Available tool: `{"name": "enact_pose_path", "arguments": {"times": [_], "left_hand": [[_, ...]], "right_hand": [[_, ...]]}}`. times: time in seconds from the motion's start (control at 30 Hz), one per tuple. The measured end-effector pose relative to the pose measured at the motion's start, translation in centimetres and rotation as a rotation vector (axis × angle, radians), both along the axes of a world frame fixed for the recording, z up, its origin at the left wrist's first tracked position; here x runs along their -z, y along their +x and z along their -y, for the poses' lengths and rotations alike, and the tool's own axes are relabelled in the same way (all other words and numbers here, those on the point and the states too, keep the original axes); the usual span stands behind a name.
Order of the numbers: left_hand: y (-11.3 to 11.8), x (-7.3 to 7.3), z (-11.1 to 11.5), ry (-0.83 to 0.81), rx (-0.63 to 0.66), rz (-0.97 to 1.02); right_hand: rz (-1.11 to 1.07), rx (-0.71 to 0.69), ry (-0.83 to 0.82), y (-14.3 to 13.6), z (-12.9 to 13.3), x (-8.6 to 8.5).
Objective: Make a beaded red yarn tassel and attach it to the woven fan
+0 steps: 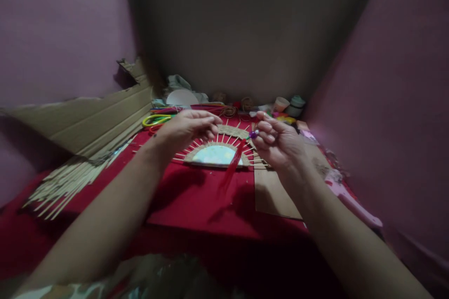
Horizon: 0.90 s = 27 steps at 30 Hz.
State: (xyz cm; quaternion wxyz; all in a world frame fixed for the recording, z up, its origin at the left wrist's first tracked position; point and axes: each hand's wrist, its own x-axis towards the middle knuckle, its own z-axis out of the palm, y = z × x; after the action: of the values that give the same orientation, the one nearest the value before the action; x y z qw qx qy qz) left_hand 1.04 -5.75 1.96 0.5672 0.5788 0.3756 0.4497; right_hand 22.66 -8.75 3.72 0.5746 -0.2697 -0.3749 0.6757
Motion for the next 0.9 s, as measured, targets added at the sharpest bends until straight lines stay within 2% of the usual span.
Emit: {"name": "enact_pose_path", "arguments": {"times": [0.07,0.17,0.23,0.37,0.47,0.57,0.7,0.9], "left_hand": [[1.5,0.8,1.8,-0.119,0.243,0.115],[2.8,2.2,3.9,-0.237,0.355,0.152],[2.8,3.0,4.7,-0.305,0.361,0.140],[1.5,3.6,5.0,-0.246,0.239,-0.108],[0.5,3.3,4.9,-0.137,0.153,-0.350],[-0.1,3.0,4.6,-0.104,0.102,-0.473],[-0.8,3.3,4.2,-0.104,0.035,-0.458],[-1.1,4.5,4.2,-0.129,-0.023,-0.356]], "right_hand": [[-0.056,0.028,-0.024,-0.1,-0.3,0.2],[-0.067,0.051,-0.044,0.2,-0.7,0.9],[-0.022,0.053,-0.047,0.6,-0.8,1.7],[0.038,0.124,-0.094,1.6,-0.5,3.7],[0.036,0.142,-0.161,2.1,0.0,5.1],[-0.010,0.135,-0.196,2.3,0.5,5.9],[-0.063,0.151,-0.240,2.7,0.4,6.8],[-0.094,0.081,-0.222,3.1,0.1,7.9]]}}
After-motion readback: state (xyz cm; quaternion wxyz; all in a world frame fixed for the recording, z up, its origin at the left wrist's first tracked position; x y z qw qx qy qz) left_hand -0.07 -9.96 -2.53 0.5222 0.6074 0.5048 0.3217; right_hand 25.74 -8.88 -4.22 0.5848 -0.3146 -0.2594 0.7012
